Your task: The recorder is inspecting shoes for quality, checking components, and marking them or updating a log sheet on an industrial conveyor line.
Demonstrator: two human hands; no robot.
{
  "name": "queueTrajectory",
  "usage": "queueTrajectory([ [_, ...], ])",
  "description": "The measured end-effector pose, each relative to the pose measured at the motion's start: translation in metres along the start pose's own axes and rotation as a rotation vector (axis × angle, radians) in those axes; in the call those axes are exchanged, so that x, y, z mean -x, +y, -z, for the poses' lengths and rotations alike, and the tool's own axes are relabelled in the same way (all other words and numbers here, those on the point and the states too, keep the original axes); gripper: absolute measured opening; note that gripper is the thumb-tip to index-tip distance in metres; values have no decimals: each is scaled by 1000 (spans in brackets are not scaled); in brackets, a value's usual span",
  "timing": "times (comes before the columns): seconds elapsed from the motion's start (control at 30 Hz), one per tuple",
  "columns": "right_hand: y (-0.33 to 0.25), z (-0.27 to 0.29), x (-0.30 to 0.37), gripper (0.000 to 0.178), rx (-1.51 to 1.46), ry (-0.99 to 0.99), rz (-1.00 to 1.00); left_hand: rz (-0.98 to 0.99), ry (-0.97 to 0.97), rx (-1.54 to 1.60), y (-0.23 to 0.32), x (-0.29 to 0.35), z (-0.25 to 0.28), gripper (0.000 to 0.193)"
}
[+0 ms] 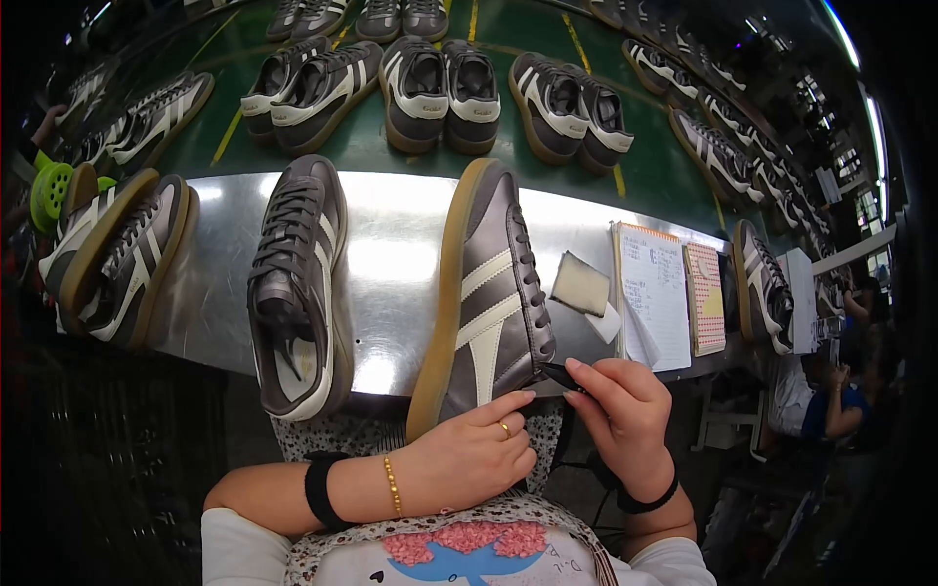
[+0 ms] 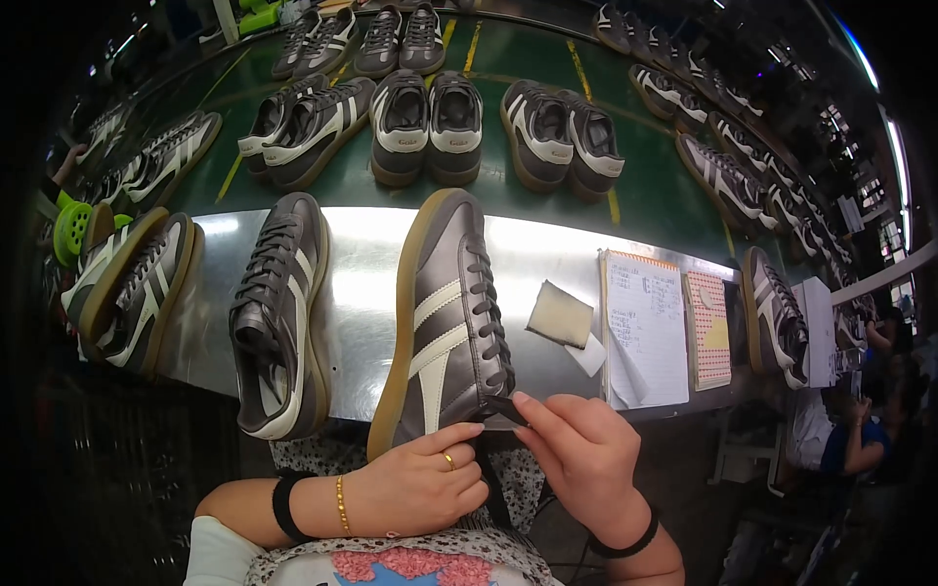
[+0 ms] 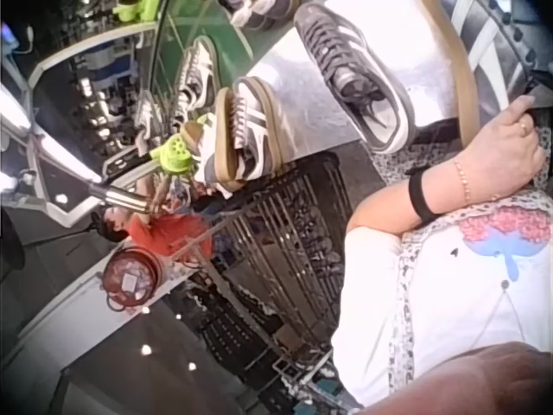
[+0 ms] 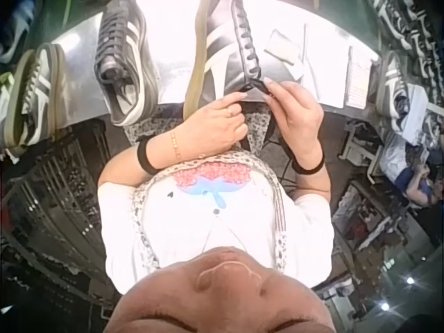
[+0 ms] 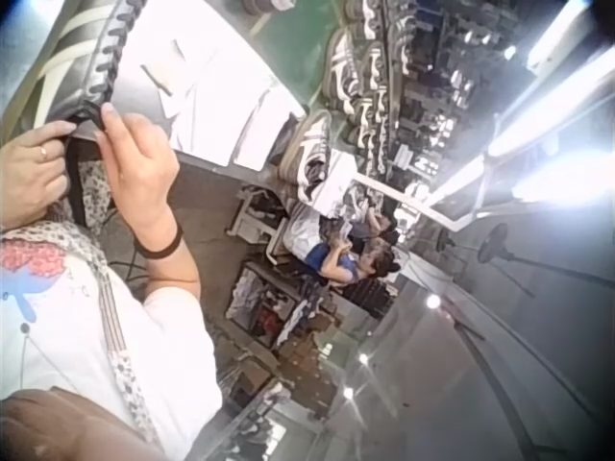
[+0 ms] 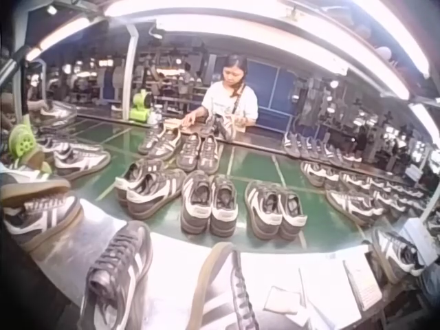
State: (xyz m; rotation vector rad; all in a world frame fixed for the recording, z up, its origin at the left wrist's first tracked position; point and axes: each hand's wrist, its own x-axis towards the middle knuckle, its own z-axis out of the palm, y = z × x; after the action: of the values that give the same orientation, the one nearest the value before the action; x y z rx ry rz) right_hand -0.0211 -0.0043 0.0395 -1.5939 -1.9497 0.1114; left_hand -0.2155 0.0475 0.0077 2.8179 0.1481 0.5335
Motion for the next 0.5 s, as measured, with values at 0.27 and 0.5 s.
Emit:
queueTrajectory([
  [0.27, -4, -6, -2, 34, -55, 23, -33, 6, 1, 18, -2, 6, 3, 6],
  [0.5, -7, -9, -2, 33, -134, 32, -114, 13, 12, 41, -4, 11, 5, 6],
])
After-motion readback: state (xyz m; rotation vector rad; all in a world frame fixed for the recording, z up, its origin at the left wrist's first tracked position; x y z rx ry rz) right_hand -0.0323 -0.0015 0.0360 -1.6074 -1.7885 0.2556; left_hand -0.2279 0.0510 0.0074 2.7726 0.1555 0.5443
